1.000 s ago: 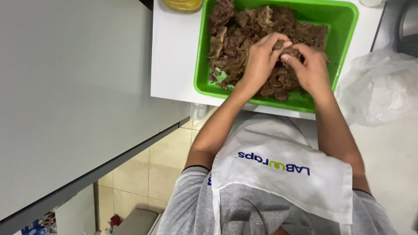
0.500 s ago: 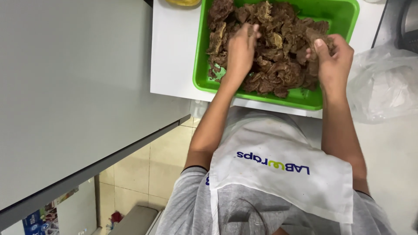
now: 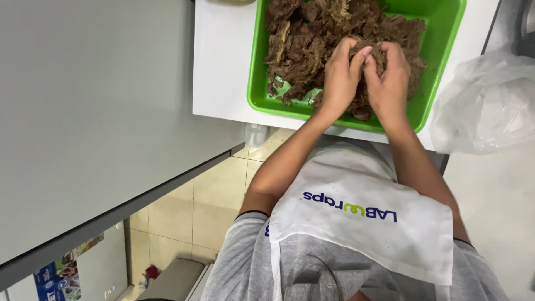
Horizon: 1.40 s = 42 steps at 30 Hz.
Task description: Manually shredding cooked meat in a green tray.
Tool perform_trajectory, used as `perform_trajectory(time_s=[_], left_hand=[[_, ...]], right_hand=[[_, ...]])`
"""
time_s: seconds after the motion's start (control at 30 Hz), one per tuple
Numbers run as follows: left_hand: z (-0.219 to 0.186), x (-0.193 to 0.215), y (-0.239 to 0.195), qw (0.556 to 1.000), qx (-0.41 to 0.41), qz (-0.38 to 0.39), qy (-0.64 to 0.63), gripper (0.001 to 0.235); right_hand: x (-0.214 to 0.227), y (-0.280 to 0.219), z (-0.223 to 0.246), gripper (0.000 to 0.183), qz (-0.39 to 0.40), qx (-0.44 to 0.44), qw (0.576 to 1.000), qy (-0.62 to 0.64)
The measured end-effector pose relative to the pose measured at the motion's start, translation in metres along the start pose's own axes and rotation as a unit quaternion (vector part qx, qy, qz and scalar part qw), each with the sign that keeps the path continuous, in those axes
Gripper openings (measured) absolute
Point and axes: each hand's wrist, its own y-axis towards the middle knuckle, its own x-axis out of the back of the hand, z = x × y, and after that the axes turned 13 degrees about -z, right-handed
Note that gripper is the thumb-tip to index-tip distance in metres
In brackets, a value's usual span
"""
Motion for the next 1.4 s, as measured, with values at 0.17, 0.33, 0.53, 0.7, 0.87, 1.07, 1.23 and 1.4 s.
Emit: perform_trajectory(time_s=[0.17, 0.33, 0.53, 0.7, 0.87, 1.07, 1.23, 1.4], left_hand=[[-0.006, -0.005, -0.005, 0.986, 0.163, -0.011, -0.036, 0.022], [-0.010, -0.007, -0.015, 0.986, 0.151, -0.037, -0.054, 0.021], [-0.003, -0.002, -0.026, 0.993, 0.116, -0.027, -0.016, 0.020], [0.041, 0.020, -0.015, 0.930, 0.269, 0.075, -0.238, 0.027], [0.012, 0.054, 0.009, 0.973, 0.163, 0.133, -0.095, 0.026], [0.022, 0.070, -0.001, 0.976, 0.186, 0.118, -0.010, 0.019], [0.033, 0.074, -0.011, 0.981, 0.135, 0.125, -0.061, 0.021], [0.020, 0.071, -0.009, 0.974, 0.192, 0.107, -0.053, 0.014]], right_hand=[[-0.015, -0.012, -0.021, 0.018, -0.051, 0.060, 0.997, -0.005], [-0.016, -0.010, -0.005, 0.020, -0.065, -0.037, 0.994, 0.079], [-0.015, 0.000, -0.099, 0.013, -0.147, -0.020, 0.989, -0.005], [0.015, 0.008, -0.079, 0.024, -0.096, -0.079, 0.992, 0.005], [0.005, 0.001, -0.047, 0.018, -0.034, -0.090, 0.992, 0.087], [0.006, -0.003, -0.023, 0.021, 0.045, -0.098, 0.991, 0.080], [0.000, -0.004, 0.002, 0.025, 0.096, -0.106, 0.989, 0.040], [-0.021, -0.019, -0.012, 0.026, 0.090, 0.078, 0.991, 0.067]])
